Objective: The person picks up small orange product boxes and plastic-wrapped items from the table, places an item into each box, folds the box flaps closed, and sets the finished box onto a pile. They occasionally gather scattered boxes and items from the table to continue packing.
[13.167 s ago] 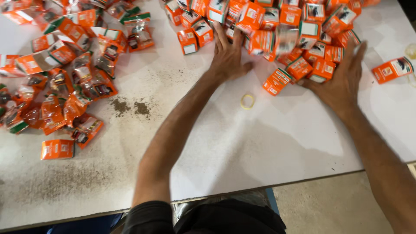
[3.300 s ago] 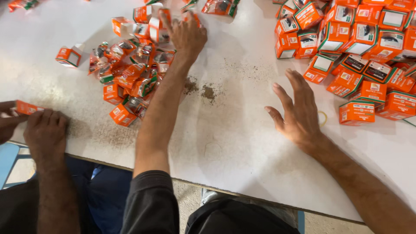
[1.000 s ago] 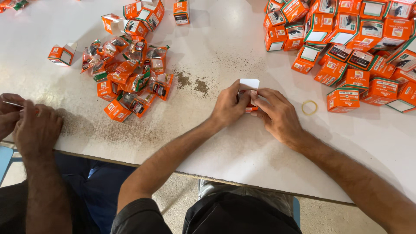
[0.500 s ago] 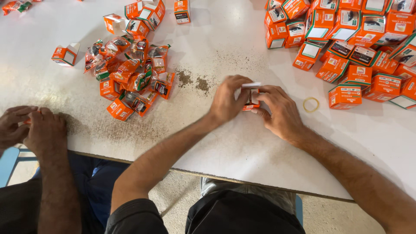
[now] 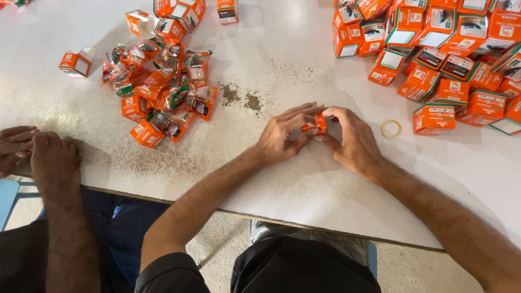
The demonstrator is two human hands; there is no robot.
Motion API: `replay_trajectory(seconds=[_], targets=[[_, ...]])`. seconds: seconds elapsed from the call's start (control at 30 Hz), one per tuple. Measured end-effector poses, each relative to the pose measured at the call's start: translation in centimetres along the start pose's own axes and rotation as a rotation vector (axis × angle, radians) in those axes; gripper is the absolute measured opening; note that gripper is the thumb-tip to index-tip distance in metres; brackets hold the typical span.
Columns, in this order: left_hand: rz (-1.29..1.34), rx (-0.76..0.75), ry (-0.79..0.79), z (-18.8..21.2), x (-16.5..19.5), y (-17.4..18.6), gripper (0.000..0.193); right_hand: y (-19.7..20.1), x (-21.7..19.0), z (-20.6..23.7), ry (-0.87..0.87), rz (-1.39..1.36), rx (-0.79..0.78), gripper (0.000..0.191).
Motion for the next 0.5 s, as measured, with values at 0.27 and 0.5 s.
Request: replay_trajectory(seconds=[0.27, 0.5], targets=[[-0.278, -0.114, -0.155, 0.9, 0.5, 1.0, 0.029, -0.4, -0.3, 0.5, 0.158, 0.053, -0.037, 0.033], [-0.457, 0.192, 0.056, -1.7, -7.7, 5.2, 0.053, 4.6, 3.2, -2.4, 0.091, 0.422, 0.363, 0.066]])
Point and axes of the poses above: each hand's wrist, its own z-axis away from the middle knuckle, its own y-axis out of the back of the hand, x = y × z, the point moved 2 cm from there along -z, towards the middle knuckle, and after that the axes turned 6 degrees about -x, right-handed, at the moved point
